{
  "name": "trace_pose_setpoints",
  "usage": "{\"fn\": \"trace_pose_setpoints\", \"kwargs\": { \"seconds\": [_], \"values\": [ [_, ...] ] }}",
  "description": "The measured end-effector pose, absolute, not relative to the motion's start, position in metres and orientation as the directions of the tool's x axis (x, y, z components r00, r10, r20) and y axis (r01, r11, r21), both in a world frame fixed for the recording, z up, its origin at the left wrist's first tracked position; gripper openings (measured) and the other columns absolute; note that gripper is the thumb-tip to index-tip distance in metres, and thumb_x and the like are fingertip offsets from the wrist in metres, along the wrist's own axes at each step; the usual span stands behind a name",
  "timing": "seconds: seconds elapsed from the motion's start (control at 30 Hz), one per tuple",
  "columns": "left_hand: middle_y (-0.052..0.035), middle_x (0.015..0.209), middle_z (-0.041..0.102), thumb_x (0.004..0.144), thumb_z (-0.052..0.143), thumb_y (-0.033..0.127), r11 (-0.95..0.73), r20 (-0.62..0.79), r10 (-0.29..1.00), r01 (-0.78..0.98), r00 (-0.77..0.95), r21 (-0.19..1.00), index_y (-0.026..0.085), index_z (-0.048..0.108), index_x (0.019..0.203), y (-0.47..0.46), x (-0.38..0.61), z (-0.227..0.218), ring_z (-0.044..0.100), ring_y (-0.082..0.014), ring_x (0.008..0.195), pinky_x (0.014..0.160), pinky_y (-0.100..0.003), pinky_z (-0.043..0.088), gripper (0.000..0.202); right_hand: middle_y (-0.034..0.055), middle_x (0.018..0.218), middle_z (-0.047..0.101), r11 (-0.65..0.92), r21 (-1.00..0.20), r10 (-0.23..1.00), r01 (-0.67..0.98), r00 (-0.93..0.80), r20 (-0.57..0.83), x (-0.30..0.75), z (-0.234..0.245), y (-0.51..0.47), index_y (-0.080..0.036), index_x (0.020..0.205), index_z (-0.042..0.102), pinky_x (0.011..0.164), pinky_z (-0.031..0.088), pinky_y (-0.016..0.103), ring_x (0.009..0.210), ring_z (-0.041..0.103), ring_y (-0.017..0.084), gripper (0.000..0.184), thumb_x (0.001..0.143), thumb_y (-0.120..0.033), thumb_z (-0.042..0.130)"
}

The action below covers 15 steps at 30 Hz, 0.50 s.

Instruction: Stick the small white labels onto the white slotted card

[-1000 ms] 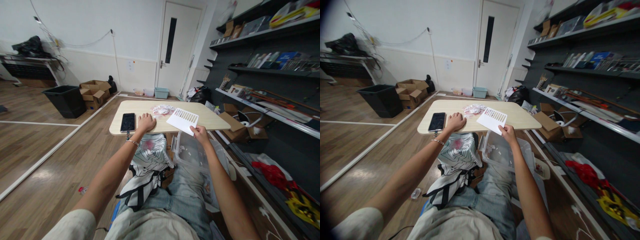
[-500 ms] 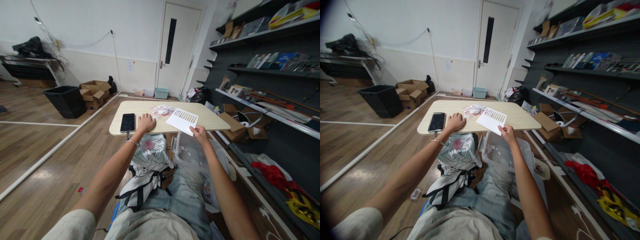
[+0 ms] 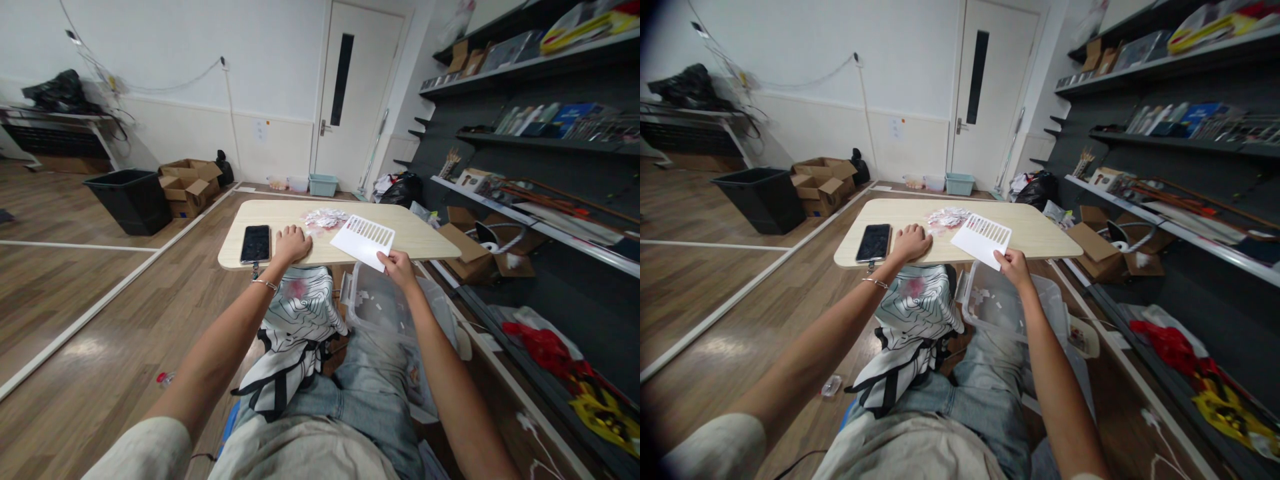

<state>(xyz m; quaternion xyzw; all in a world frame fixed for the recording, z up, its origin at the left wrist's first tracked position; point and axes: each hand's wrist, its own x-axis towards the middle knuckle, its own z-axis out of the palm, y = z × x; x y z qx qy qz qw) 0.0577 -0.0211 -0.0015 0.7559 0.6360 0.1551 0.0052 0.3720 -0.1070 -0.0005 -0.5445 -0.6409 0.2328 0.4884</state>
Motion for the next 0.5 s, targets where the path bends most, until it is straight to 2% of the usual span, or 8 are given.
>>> {"fn": "trace_pose_setpoints", "kwargs": {
  "seconds": [0.5],
  "values": [
    [-0.0210,0.154,0.058,0.105,0.030,0.047,-0.196,0.225,0.964,0.954,0.144,0.226,0.015,0.060,0.142,-0.0220,0.0576,-0.0017,0.047,-0.0356,0.147,0.121,-0.053,0.034,0.057,0.0006,0.053,0.049,0.321,-0.810,0.914,0.490,0.062,0.400,0.3633,-0.0007,-0.1080,-0.020,0.065,0.064,0.047,0.031,0.028,0.055,0.048,0.018,0.050,0.075,-0.069,0.070]
  ]
}}
